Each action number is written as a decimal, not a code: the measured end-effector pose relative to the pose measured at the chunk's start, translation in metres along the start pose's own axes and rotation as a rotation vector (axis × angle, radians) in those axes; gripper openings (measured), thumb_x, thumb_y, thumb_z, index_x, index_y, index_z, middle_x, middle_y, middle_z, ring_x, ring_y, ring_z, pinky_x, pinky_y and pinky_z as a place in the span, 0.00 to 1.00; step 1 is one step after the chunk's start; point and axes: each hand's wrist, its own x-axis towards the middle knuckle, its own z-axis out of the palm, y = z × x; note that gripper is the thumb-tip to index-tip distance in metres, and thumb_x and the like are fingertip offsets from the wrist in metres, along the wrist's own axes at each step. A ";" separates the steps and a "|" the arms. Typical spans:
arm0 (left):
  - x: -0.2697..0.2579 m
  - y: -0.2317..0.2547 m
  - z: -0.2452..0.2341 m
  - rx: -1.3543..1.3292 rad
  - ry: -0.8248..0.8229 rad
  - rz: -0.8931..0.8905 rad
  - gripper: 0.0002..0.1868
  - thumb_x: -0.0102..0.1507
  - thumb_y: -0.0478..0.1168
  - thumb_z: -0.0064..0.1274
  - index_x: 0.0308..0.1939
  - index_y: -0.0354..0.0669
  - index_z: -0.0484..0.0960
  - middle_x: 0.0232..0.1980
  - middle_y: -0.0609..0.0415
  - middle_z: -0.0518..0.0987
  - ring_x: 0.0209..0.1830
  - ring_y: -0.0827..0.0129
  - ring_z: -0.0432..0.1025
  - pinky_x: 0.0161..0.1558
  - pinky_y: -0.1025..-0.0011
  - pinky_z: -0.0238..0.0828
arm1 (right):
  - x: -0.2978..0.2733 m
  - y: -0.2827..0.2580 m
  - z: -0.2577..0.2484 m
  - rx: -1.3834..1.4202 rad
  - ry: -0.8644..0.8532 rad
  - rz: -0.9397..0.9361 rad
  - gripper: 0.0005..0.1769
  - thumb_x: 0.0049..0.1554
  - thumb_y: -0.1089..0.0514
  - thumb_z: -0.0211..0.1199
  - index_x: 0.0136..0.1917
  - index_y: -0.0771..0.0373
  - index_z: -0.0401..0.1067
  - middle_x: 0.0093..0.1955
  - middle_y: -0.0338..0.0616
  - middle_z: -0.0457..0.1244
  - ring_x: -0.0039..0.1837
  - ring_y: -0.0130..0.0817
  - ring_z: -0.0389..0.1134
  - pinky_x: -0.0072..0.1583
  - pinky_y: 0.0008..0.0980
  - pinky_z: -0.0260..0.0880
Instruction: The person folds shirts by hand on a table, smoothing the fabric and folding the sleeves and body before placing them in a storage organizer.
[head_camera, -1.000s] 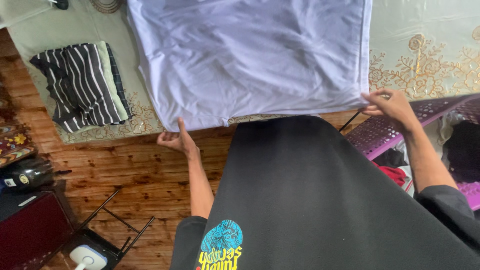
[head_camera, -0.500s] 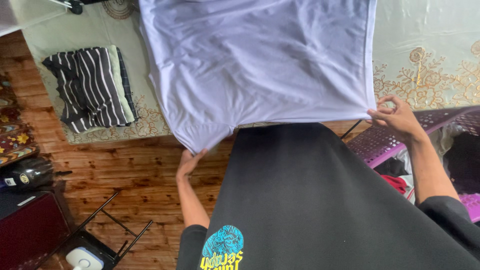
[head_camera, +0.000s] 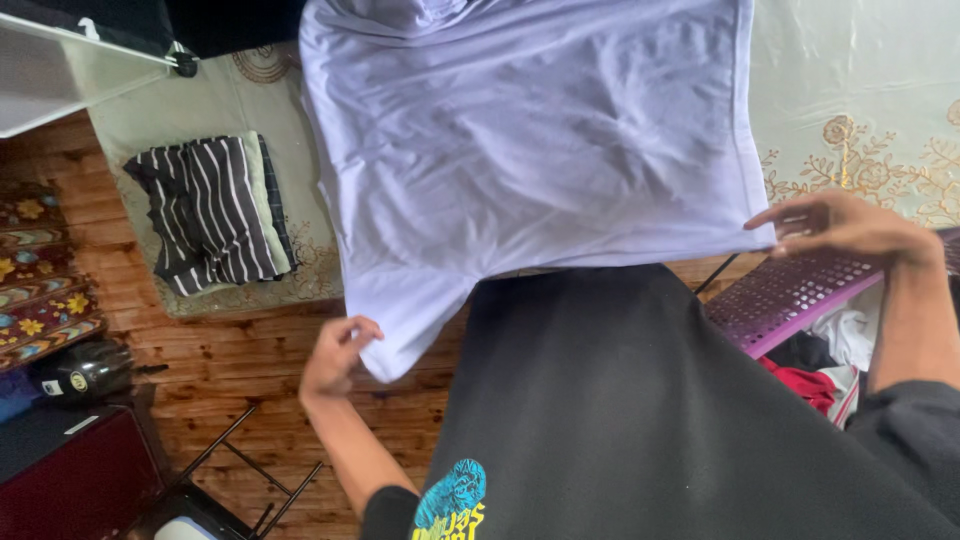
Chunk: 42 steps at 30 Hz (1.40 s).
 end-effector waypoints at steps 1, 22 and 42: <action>0.016 0.009 -0.012 0.055 -0.033 -0.174 0.18 0.66 0.52 0.61 0.38 0.39 0.86 0.26 0.60 0.75 0.21 0.79 0.66 0.24 0.80 0.61 | 0.009 0.000 -0.009 -0.095 -0.049 0.007 0.29 0.45 0.56 0.76 0.62 0.53 0.81 0.47 0.57 0.74 0.52 0.47 0.77 0.63 0.46 0.74; 0.265 0.017 -0.004 0.421 0.727 0.383 0.35 0.68 0.51 0.63 0.69 0.39 0.64 0.57 0.40 0.72 0.54 0.57 0.73 0.53 0.62 0.81 | 0.195 0.001 0.001 0.156 0.901 -0.524 0.13 0.63 0.61 0.71 0.59 0.67 0.74 0.53 0.45 0.68 0.55 0.35 0.71 0.56 0.31 0.74; 0.332 0.078 0.075 0.011 0.302 0.343 0.20 0.70 0.51 0.47 0.57 0.40 0.76 0.49 0.48 0.83 0.40 0.67 0.81 0.40 0.72 0.82 | 0.179 -0.029 0.029 -0.179 1.093 -0.384 0.21 0.54 0.67 0.76 0.59 0.70 0.72 0.51 0.56 0.69 0.49 0.43 0.72 0.47 0.40 0.75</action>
